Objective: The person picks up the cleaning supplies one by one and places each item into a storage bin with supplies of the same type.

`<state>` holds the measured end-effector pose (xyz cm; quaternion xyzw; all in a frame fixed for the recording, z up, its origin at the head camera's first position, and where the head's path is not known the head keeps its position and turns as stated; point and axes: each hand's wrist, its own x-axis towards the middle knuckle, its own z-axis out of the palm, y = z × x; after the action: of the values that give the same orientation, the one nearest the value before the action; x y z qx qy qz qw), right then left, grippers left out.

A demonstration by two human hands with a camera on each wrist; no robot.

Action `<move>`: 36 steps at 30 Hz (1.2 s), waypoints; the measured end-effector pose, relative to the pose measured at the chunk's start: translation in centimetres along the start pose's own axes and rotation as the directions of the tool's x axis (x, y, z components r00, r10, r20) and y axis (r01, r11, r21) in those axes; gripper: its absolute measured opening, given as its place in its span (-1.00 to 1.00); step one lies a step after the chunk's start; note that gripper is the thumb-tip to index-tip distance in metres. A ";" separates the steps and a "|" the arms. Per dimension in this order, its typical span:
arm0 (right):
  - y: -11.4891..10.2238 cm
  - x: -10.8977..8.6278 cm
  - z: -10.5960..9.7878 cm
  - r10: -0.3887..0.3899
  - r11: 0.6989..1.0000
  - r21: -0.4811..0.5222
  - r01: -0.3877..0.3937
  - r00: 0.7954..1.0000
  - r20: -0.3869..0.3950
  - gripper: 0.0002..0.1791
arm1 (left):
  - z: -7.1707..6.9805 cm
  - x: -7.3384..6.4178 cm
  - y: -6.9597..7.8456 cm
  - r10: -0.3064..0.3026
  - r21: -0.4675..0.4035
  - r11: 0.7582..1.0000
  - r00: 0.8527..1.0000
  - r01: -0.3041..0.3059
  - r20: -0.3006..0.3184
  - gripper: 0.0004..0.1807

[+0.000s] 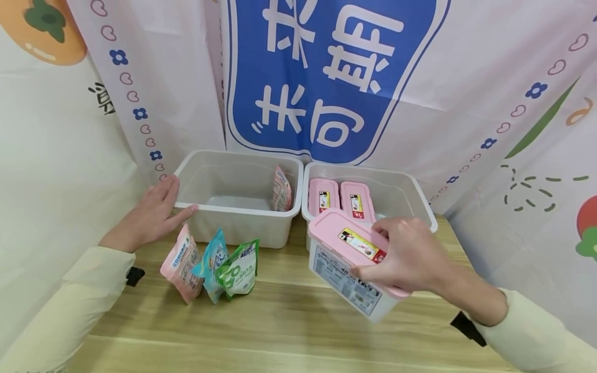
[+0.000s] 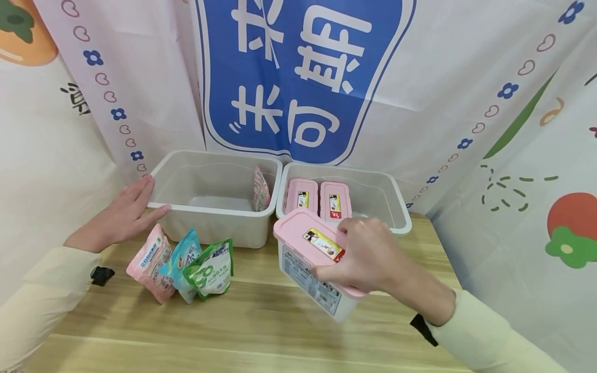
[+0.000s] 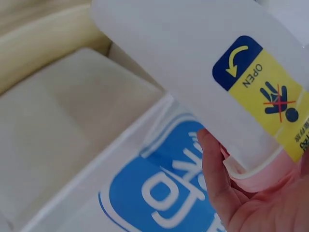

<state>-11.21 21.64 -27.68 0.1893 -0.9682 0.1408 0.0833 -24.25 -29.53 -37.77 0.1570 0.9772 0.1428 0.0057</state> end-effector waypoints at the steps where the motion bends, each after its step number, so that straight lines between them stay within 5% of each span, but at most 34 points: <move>1: 0.1 0.1 -0.6 0.011 1.000 -0.011 -0.011 1.000 0.002 -0.33 | 0.0 0.0 0.0 0.000 0.000 1.000 1.000 0.000 0.003 0.11; 20: 2.6 3.3 -7.4 0.187 0.982 0.010 -0.188 0.980 0.074 -0.22 | -0.1 0.3 0.1 -0.012 0.029 1.000 1.000 0.011 0.018 0.11; 36: 5.2 6.4 -7.9 0.306 0.951 0.021 -0.307 0.952 0.025 -0.22 | -0.1 0.1 0.1 0.000 0.030 1.000 1.000 0.001 -0.001 0.10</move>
<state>-18.21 26.42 -20.09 0.0391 -0.9849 0.1617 0.0478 -24.32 -29.39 -37.67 0.1567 0.9793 0.1280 0.0028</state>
